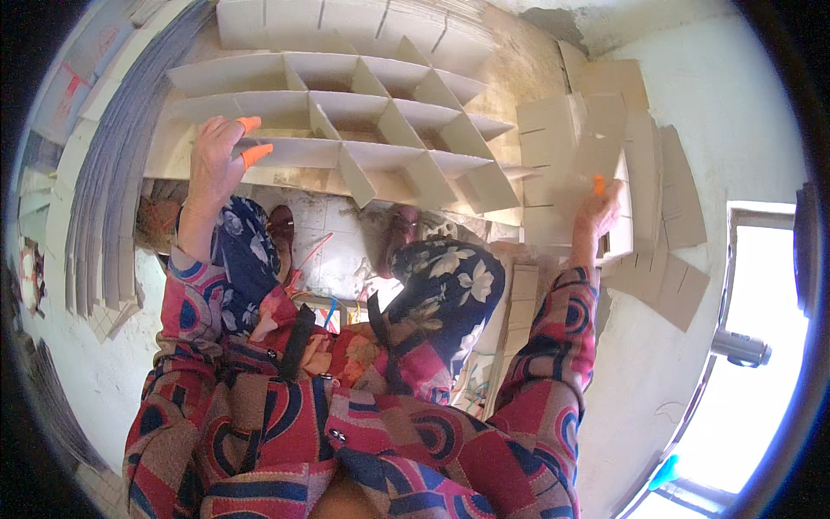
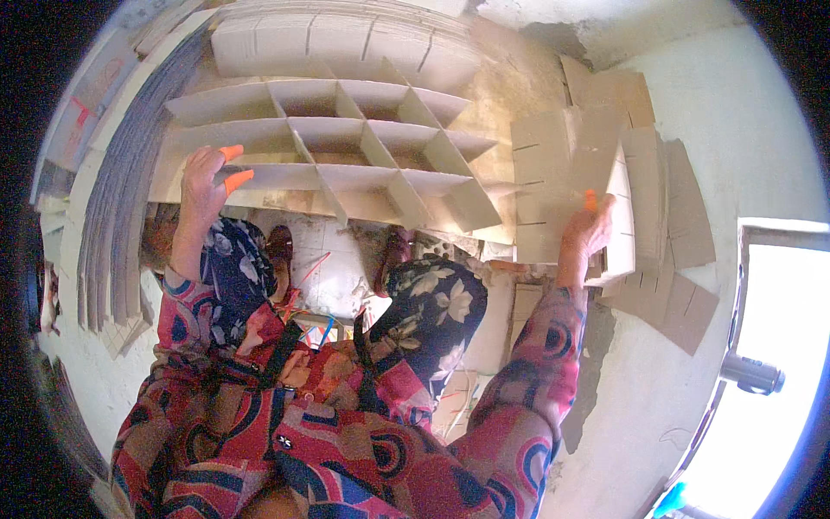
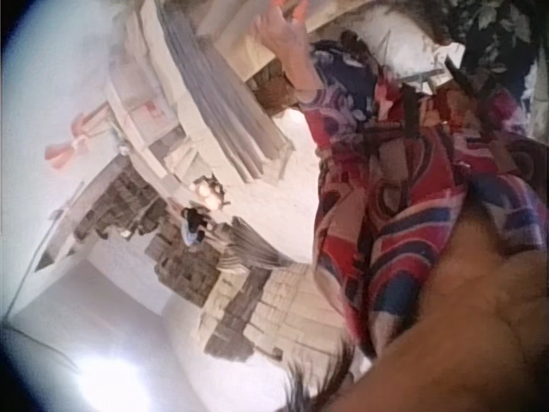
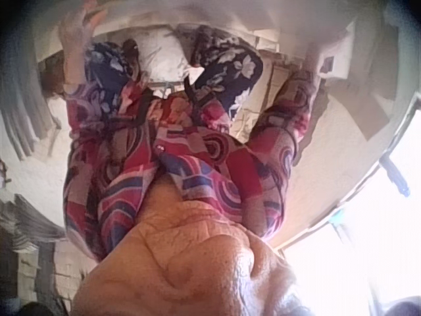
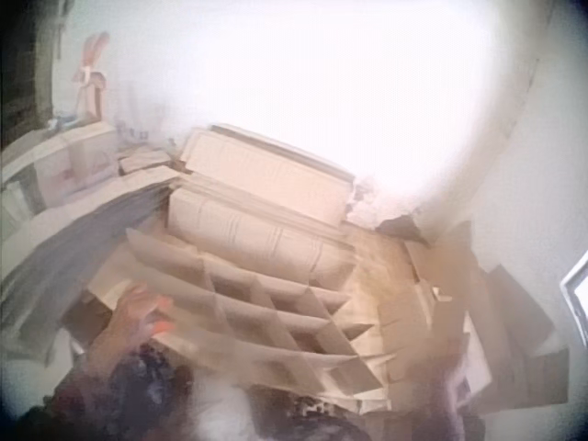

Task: The person is sitting on the floor assembling a cardboard structure. They repeatedly fold and interlock pre-cut cardboard pieces to form a grid-like box or tray, handling the pieces one at a time.

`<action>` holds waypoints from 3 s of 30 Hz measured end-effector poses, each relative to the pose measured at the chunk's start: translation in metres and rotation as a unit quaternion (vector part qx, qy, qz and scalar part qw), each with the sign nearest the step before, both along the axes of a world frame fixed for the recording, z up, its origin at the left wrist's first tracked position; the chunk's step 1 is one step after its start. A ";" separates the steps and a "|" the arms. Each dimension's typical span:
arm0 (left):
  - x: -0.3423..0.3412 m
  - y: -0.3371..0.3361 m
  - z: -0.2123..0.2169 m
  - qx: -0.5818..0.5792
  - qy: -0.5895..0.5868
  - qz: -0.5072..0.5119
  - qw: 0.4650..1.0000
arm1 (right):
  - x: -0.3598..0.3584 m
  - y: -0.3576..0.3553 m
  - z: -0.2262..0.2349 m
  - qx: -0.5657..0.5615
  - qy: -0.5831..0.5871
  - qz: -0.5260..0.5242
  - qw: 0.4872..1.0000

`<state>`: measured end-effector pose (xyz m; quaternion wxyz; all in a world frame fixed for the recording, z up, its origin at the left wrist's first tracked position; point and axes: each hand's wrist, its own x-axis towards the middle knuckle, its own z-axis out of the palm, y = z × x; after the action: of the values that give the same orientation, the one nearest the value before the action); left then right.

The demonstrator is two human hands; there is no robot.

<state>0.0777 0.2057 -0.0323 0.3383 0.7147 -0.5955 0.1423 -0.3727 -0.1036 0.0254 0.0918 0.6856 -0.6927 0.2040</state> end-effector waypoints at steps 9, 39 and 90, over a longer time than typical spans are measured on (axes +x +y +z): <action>0.027 0.027 -0.008 -0.007 -0.003 0.037 0.999 | 0.219 0.120 0.066 -0.034 -0.219 0.572 0.790; 0.034 0.023 -0.026 -0.039 0.160 -0.009 0.986 | 0.360 0.162 0.039 0.118 -0.102 0.730 0.666; 0.172 0.189 0.066 0.024 -0.284 0.310 0.907 | 0.098 0.078 -0.009 -0.121 0.198 0.370 0.899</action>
<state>0.2502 0.3947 0.0333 0.0765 0.8005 -0.4184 0.4223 -0.2747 -0.0252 0.0163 0.2279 0.9023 -0.3266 0.1655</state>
